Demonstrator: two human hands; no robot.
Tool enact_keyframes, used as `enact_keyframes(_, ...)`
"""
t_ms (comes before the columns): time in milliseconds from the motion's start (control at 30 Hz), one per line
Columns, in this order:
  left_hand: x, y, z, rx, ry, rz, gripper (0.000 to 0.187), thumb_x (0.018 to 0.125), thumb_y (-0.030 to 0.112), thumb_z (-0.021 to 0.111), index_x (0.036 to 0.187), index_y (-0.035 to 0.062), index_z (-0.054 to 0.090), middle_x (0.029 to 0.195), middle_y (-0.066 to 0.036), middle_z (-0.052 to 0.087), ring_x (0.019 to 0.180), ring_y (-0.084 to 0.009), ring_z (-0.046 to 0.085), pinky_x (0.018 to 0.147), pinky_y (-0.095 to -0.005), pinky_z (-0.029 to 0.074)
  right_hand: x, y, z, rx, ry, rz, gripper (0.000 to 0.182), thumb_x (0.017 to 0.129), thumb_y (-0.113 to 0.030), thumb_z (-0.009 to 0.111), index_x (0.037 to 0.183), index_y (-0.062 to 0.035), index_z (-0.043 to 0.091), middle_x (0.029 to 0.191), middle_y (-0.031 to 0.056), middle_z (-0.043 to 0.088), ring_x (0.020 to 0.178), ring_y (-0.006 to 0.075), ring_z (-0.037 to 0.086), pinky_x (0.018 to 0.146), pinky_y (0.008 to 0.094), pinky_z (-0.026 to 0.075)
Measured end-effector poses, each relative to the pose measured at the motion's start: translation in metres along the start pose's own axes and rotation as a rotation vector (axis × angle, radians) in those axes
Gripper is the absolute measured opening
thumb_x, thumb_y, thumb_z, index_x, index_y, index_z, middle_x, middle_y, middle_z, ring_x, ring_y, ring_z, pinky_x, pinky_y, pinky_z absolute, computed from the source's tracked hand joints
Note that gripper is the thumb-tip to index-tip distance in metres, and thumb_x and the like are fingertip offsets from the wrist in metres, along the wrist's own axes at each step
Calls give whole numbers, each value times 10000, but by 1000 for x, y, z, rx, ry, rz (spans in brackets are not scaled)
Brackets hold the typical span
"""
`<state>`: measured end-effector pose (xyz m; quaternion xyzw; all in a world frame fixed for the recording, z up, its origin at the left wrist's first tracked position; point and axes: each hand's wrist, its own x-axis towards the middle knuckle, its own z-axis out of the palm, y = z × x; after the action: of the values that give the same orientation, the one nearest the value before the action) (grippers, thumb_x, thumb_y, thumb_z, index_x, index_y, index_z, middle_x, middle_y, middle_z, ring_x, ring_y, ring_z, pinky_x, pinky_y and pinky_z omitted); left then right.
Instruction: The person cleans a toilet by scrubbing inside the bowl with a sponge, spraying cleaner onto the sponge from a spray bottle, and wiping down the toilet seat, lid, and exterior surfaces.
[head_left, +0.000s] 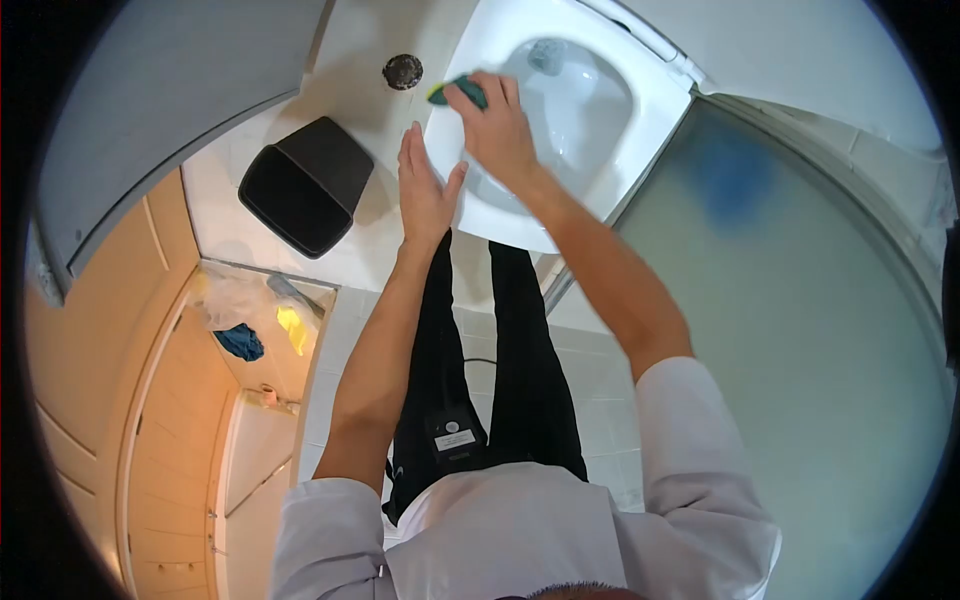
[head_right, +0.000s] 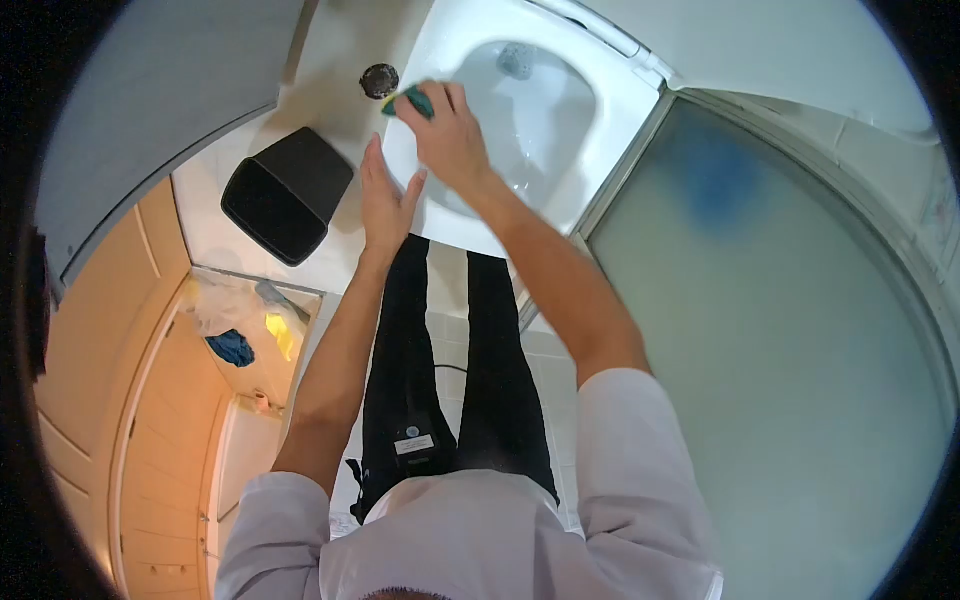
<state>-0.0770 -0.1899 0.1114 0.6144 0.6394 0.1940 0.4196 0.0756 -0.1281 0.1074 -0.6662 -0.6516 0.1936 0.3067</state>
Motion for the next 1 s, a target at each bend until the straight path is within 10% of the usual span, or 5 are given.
enact_keyframes(100, 3, -1, 7, 135, -26, 5, 910, 961, 215, 742, 1652, 3, 189, 1631, -340, 285, 1515, -493, 303, 1227, -499, 320, 75, 56, -11, -192, -86, -403, 422, 783, -35, 671, 1183, -161, 718, 1213, 78, 632, 1137, 344, 588, 998, 465, 540)
enact_keyframes(367, 7, 4, 3, 142, -96, -28, 883, 972, 221, 717, 1660, 45, 192, 1583, -324, 347, 1420, -497, 409, 1184, -511, 374, 36, 148, -142, -689, -52, -110, 408, 836, -33, 665, 1238, -102, 688, 1170, 134, 654, 1045, 362, 627, 873, 492, 550)
enact_keyframes(733, 8, 5, 0, 113, -140, -55, 892, 970, 223, 725, 1659, 50, 185, 1517, -283, 413, 1354, -474, 450, 1137, -515, 408, 112, 116, -68, -500, -35, -493, 510, 804, -27, 674, 1301, -143, 682, 1291, 104, 627, 1135, 327, 605, 959, 445, 521)
enact_keyframes(1000, 6, 5, 4, 145, -96, 9, 888, 969, 202, 729, 1657, 50, 188, 1507, -282, 418, 1345, -464, 450, 1118, -539, 415, 25, 167, -161, -634, -31, 97, 393, 916, -97, 663, 1306, -152, 670, 1249, 197, 621, 1141, 412, 614, 909, 489, 562)
